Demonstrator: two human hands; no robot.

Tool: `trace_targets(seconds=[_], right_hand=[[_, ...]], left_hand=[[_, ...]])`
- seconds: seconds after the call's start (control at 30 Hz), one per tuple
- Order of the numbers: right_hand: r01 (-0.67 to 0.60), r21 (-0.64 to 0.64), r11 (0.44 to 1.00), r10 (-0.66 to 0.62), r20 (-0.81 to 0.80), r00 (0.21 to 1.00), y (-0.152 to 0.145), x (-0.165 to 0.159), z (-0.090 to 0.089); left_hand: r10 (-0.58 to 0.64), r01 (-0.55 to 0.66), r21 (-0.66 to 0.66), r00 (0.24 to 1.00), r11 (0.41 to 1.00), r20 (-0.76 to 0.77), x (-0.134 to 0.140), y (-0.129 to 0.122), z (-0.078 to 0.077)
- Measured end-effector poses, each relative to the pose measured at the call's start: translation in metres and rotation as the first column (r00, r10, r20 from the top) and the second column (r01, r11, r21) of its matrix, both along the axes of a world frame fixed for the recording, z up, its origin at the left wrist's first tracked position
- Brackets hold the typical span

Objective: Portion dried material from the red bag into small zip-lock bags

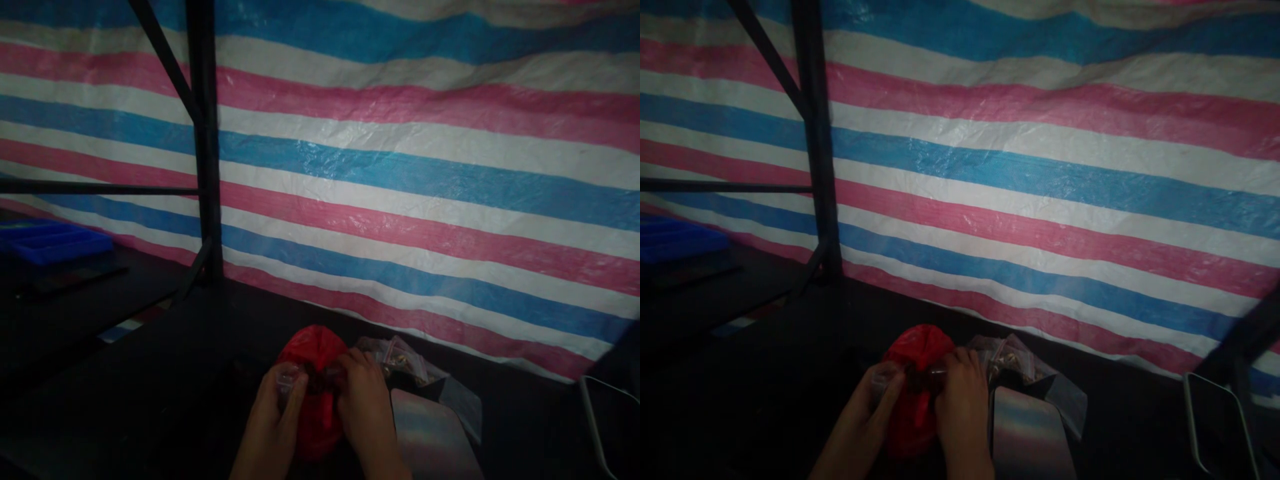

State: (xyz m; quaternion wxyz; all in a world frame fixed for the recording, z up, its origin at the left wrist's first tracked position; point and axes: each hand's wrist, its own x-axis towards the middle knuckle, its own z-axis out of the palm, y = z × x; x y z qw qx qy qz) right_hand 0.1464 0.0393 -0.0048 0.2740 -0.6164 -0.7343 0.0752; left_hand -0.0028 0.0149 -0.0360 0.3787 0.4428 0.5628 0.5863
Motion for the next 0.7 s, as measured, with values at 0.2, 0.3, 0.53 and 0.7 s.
trace_targets(seconds=[0.2,0.3,0.53,0.7], right_hand=[[-0.072,-0.005,0.997,0.072,-0.011,0.997,0.004,-0.012,0.001],[-0.037,-0.026,0.999,0.037,-0.011,0.999,0.005,-0.013,-0.002],[0.033,-0.077,0.996,-0.04,-0.088,0.995,0.004,-0.01,-0.006],[0.022,-0.097,0.995,-0.033,-0.12,0.992,0.001,-0.011,-0.003]], left_hand=[[-0.085,0.086,-0.01,0.995,0.996,0.057,-0.001,0.004,0.002],[-0.077,0.08,-0.025,0.992,0.996,0.103,-0.004,0.006,0.004],[-0.046,0.061,-0.068,0.976,0.996,0.215,-0.008,0.009,0.003],[0.019,0.016,-0.11,0.953,0.994,0.303,-0.004,0.007,0.009]])
